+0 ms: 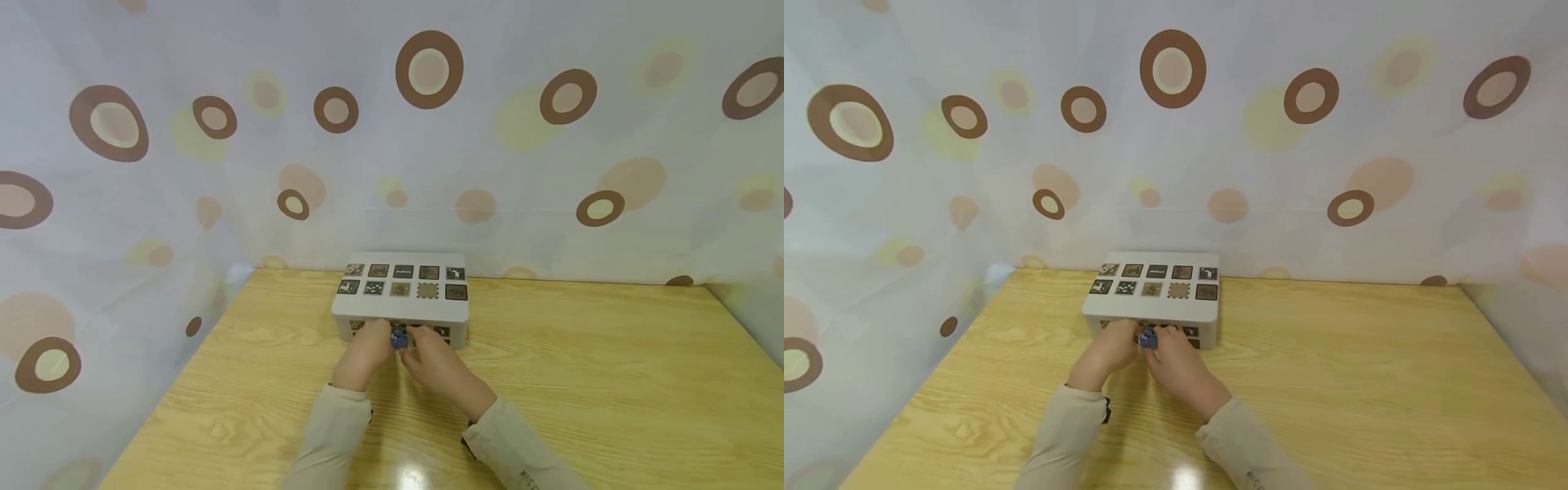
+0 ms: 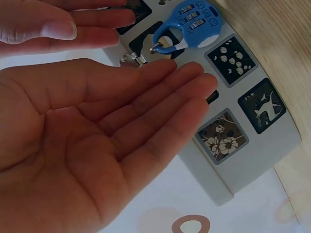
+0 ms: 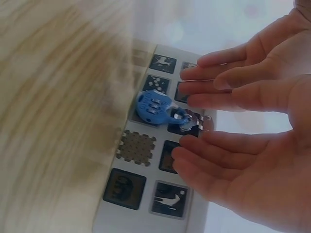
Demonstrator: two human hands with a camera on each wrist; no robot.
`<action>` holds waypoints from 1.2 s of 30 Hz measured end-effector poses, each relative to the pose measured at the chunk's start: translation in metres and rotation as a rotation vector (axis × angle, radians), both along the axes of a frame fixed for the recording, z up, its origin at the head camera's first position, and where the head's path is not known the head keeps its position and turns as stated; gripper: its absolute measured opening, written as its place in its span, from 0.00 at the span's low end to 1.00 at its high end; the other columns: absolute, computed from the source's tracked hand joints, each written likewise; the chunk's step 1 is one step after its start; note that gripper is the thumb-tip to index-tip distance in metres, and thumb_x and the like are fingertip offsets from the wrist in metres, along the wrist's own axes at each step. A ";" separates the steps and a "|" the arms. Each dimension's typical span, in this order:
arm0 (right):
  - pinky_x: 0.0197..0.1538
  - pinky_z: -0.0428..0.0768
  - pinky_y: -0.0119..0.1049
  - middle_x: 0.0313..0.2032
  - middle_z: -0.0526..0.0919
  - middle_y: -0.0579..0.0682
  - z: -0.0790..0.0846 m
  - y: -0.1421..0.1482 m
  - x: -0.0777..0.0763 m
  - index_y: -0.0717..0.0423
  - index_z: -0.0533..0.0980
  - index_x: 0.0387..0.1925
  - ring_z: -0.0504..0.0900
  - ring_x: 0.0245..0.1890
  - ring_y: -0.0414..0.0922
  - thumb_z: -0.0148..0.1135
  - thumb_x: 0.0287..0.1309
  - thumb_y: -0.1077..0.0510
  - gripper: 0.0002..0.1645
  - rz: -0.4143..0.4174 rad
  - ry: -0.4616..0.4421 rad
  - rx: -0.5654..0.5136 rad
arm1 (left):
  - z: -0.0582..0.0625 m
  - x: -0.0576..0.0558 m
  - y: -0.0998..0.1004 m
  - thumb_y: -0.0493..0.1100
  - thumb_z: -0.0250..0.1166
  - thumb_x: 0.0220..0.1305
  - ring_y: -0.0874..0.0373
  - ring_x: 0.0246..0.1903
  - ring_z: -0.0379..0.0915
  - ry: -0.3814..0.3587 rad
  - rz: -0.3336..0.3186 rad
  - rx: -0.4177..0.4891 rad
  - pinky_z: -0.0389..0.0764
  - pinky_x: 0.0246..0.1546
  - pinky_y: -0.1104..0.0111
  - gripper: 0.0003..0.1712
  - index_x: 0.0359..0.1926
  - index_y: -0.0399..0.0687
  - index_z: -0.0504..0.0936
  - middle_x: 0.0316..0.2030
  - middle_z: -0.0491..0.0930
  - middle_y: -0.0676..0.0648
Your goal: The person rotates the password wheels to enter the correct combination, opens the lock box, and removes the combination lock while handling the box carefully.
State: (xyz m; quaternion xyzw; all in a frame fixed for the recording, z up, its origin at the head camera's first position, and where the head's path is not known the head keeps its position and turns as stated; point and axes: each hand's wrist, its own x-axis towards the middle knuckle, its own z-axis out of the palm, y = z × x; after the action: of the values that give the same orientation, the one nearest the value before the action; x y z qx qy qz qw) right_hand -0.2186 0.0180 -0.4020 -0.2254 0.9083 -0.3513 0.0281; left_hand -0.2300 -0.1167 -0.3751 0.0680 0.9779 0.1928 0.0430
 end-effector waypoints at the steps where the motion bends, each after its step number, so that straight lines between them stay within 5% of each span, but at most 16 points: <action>1: 0.59 0.73 0.53 0.56 0.72 0.69 -0.001 0.000 -0.001 0.76 0.65 0.61 0.72 0.58 0.61 0.56 0.66 0.60 0.28 0.001 -0.015 -0.003 | 0.000 0.000 0.000 0.27 0.55 0.64 0.46 0.40 0.81 -0.004 0.001 -0.006 0.81 0.41 0.57 0.12 0.46 0.25 0.78 0.41 0.82 0.32; 12: 0.46 0.75 0.48 0.58 0.71 0.70 -0.009 0.002 -0.007 0.75 0.62 0.63 0.76 0.38 0.51 0.55 0.65 0.61 0.31 0.023 -0.143 -0.063 | -0.004 -0.006 0.004 0.26 0.58 0.61 0.48 0.37 0.79 -0.100 0.036 -0.023 0.80 0.40 0.58 0.10 0.44 0.26 0.79 0.41 0.82 0.34; 21: 0.62 0.69 0.55 0.61 0.69 0.69 -0.018 0.000 -0.009 0.73 0.62 0.64 0.70 0.60 0.61 0.55 0.65 0.60 0.31 0.029 -0.210 -0.126 | -0.012 -0.006 0.002 0.28 0.63 0.58 0.53 0.28 0.73 -0.114 0.019 -0.026 0.79 0.34 0.61 0.09 0.40 0.26 0.80 0.37 0.82 0.36; 28: 0.60 0.70 0.56 0.59 0.71 0.70 -0.021 -0.001 -0.008 0.76 0.64 0.62 0.71 0.59 0.63 0.53 0.65 0.65 0.27 0.008 -0.231 -0.237 | -0.014 -0.007 0.001 0.27 0.59 0.60 0.51 0.33 0.78 -0.088 0.014 -0.018 0.80 0.37 0.59 0.07 0.39 0.27 0.80 0.37 0.82 0.36; 36: 0.60 0.71 0.52 0.55 0.75 0.68 -0.024 -0.001 -0.016 0.75 0.70 0.57 0.71 0.59 0.61 0.46 0.62 0.73 0.21 -0.048 -0.173 -0.217 | -0.014 -0.010 -0.001 0.27 0.62 0.57 0.48 0.34 0.77 -0.100 0.040 0.040 0.81 0.42 0.56 0.08 0.39 0.27 0.80 0.36 0.82 0.34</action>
State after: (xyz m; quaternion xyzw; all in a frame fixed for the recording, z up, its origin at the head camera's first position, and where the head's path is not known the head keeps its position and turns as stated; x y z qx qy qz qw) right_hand -0.2343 0.0168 -0.4258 -0.1743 0.8643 -0.4661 0.0735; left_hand -0.2397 -0.1182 -0.3892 0.0395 0.9717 0.2162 0.0865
